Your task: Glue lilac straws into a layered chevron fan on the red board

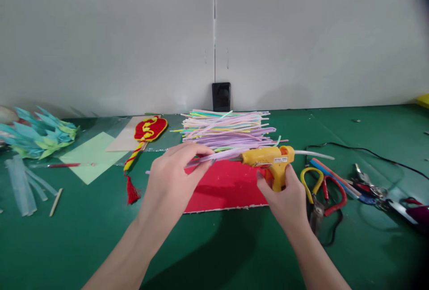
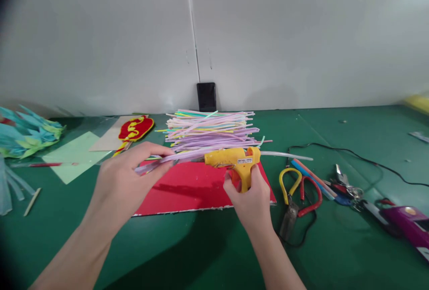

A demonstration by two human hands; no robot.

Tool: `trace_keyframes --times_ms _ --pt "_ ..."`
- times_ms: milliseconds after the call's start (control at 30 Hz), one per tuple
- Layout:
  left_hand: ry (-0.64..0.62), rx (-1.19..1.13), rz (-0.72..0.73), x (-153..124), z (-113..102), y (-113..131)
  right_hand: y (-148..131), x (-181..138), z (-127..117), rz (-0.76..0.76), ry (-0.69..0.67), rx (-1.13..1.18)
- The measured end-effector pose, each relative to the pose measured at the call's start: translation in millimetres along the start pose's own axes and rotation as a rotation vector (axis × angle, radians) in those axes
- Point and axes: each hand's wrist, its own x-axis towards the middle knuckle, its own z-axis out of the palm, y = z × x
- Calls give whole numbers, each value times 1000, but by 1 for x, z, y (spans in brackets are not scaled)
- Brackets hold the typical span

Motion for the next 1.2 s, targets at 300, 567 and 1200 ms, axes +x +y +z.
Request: trace_keyframes --times_ms 300,567,1200 --pt "-67 -72 -69 2 9 -9 1 0 1 0 -9 5" --pt "-108 -91 -111 1 10 -8 1 0 3 -49 9 -52" --pt "-94 -18 -100 1 8 -4 5 0 3 -107 5 -75"
